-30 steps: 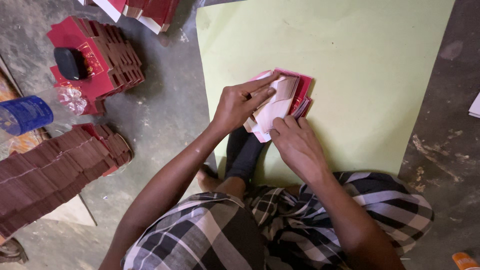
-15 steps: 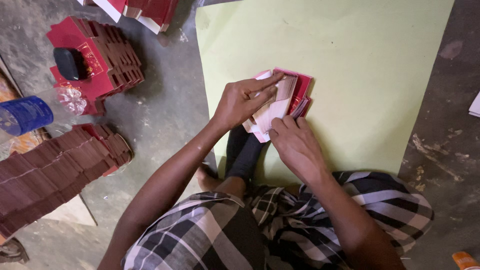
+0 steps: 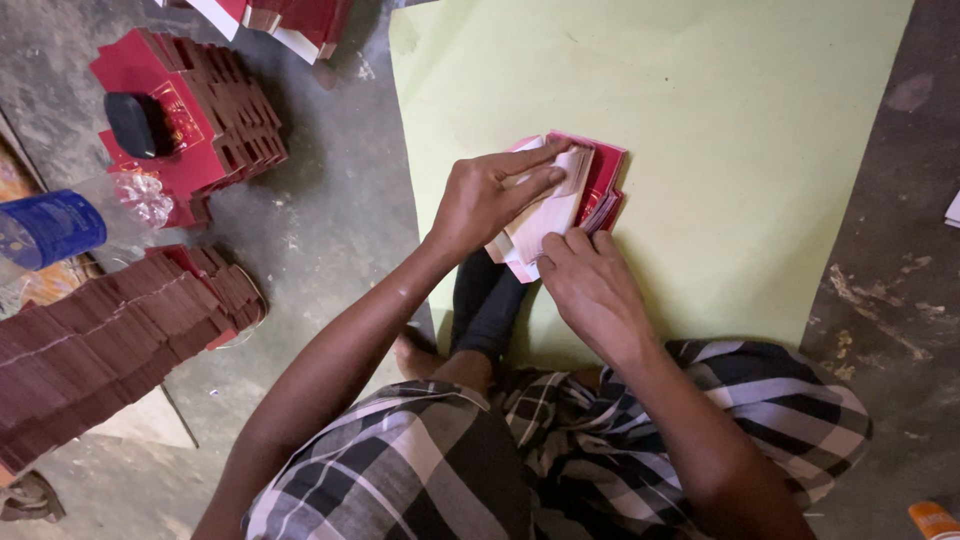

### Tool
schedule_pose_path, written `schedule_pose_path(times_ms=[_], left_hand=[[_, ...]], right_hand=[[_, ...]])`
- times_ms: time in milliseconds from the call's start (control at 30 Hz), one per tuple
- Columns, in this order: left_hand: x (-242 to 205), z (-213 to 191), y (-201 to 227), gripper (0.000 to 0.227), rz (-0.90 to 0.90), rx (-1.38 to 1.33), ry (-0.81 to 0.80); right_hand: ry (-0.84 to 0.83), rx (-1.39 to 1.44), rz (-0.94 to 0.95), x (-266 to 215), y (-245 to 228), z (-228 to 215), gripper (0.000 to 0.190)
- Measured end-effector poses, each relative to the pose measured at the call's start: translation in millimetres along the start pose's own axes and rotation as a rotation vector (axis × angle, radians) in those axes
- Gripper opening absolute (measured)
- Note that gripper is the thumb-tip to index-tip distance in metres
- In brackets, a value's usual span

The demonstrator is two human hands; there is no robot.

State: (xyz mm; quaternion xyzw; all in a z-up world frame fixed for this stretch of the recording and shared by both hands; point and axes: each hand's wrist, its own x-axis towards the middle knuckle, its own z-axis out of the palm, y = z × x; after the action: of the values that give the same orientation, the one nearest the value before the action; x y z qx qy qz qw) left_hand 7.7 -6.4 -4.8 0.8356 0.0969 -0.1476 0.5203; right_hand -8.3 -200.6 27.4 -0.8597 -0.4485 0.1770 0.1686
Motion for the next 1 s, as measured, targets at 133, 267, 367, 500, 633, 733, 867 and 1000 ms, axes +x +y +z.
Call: schedule_pose_path(times_ms=[133,267,367,500,633,733,867,1000], left_hand=[[2.1,2.1,-2.4,0.038,-0.003,0.008,-0.018],[2.3,0.8,-4.8,0.036,0.112,-0.019,-0.002],[2.7,1.4,-5.5,0.038,-0.017,0.044,-0.052],[3.0,2.5,-7.2,0.035,0.002,0.004,-0.041],[4.3,6.4,-7.7,0.035,0.129,0.086,0.015],[5.2,6.0,-6.3,0.037,0.069,0.059,-0.025],[4.3,2.7,-2.9,0.035,0.062,-0.028,-0.042],[5.5,4.8,1.9,0.037,0.053,0.100,-0.002]], right_hand=[[-0.010,0.014,0.001,-0.9,1.1,0.6,0.015],[-0.038,0.001,0.002,-0.8,1.7,1.7,0.016],[-0.034,-0.001,0.009,-0.9,1.5,2.7,0.016],[-0.019,-0.018,0.013,-0.2,1.0,4.8,0.017],[-0.011,-0.003,0.004,-2.0,2.5,6.1,0.016],[0.004,-0.002,0.004,-1.4,3.4,8.1,0.016],[-0.032,-0.019,-0.003,-1.2,3.0,9.9,0.015],[-0.041,-0.013,-0.002,-1.1,4.5,9.6,0.014]])
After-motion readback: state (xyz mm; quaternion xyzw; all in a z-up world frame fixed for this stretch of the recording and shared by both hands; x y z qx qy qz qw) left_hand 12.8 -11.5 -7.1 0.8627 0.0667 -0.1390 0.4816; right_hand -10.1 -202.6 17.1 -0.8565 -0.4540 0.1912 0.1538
